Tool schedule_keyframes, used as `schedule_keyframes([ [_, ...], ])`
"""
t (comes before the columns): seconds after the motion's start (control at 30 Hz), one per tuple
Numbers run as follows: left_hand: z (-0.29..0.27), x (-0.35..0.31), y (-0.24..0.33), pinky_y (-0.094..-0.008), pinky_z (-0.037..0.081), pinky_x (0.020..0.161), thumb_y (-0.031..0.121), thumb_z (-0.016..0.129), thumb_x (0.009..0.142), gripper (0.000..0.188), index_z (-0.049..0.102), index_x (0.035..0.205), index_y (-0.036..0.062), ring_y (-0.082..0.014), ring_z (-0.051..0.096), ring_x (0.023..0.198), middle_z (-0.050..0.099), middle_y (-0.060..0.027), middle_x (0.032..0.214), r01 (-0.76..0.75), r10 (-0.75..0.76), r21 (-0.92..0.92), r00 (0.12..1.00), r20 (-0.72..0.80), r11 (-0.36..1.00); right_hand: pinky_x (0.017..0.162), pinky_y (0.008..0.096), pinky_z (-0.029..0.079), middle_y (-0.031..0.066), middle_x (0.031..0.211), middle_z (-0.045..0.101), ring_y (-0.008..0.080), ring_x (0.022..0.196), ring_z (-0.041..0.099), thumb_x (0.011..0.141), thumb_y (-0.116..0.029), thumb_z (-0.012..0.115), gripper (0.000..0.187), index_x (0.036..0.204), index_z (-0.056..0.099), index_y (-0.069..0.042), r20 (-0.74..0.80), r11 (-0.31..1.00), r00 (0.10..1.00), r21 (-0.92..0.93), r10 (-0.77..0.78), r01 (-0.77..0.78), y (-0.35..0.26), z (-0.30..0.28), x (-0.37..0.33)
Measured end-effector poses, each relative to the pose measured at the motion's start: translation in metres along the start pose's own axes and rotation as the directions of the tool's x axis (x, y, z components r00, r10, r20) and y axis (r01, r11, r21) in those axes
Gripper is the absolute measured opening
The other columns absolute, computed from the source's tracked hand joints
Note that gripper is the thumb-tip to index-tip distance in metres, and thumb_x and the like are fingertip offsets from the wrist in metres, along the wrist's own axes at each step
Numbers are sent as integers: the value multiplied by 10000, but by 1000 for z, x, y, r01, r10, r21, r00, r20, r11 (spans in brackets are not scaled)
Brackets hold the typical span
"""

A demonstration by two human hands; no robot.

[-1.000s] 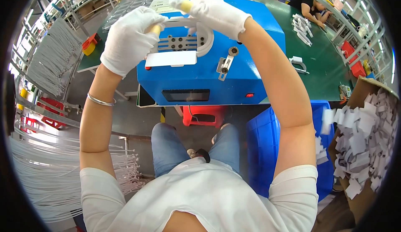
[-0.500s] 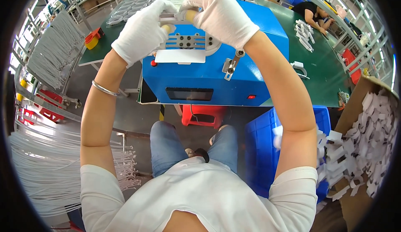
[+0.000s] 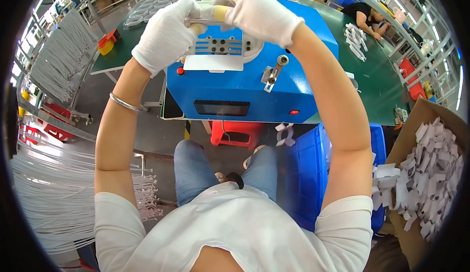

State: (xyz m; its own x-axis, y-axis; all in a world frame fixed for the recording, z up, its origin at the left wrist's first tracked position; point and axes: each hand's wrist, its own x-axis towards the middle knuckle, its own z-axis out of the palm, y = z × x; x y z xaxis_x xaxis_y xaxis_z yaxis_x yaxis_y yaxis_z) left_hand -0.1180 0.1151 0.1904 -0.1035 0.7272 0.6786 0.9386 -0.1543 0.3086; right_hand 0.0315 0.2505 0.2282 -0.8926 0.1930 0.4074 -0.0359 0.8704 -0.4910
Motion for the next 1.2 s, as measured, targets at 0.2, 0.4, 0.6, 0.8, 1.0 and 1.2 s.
schedule_keyframes([
  [0.2, -1, -2, 1, -290, 514, 655, 46, 672, 783, 143, 601, 907, 55, -188, 632, 714, 653, -100, 794, -24, 25, 38, 1000, -12, 999, 778, 329, 521, 70, 835, 633, 159, 769, 624, 872, -214, 642, 145, 929, 628, -81, 49, 991, 990, 15, 132, -133, 2, 7, 1],
  [0.4, -2, -25, -4, -346, 513, 684, 70, 589, 853, 160, 612, 1011, 69, -220, 638, 758, 639, -115, 837, -91, 100, 41, 900, -425, 995, 785, 273, 505, 52, 839, 654, 141, 803, 610, 909, -407, 564, 329, 1052, 633, -119, 84, 929, 985, 330, 149, -169, 17, 0, -10],
  [0.6, 22, -70, 15, -186, 430, 548, 123, 456, 979, 280, 512, 1237, 31, -50, 519, 644, 615, -20, 852, 280, -466, -686, 879, -97, 671, 874, 296, 479, 82, 1068, 645, 180, 965, 598, 922, -451, 513, 436, 1185, 610, -117, 57, 936, 995, 338, 82, -96, 23, -8, -32],
  [0.8, 37, -80, 29, -182, 426, 521, 153, 428, 990, 281, 496, 1237, 38, -50, 501, 600, 596, -25, 798, 149, -501, -695, 798, -335, 703, 828, 269, 482, 77, 1031, 622, 179, 954, 583, 877, -385, 615, 430, 1198, 602, -100, 114, 992, 990, 87, 81, -91, 16, -4, -28],
  [1.0, 75, -98, 43, -239, 459, 485, 286, 544, 932, 365, 528, 1134, -18, -142, 560, 570, 648, -149, 900, 405, -604, -899, 679, 417, -165, 760, 258, 498, 91, 914, 640, 170, 791, 595, 891, -180, 595, 285, 1147, 617, -55, 122, 989, 988, -130, 90, -74, 10, -3, -19],
  [1.2, 53, -83, 86, -250, 435, 486, 246, 623, 847, 606, 370, 1308, -53, -156, 569, 645, 585, -183, 1119, 29, -435, -999, 899, 44, -42, 627, 285, 471, 129, 763, 582, 140, 667, 544, 844, -87, 577, 203, 1023, 641, -16, 35, 948, 966, -183, -257, 259, -5, -21, -25],
])
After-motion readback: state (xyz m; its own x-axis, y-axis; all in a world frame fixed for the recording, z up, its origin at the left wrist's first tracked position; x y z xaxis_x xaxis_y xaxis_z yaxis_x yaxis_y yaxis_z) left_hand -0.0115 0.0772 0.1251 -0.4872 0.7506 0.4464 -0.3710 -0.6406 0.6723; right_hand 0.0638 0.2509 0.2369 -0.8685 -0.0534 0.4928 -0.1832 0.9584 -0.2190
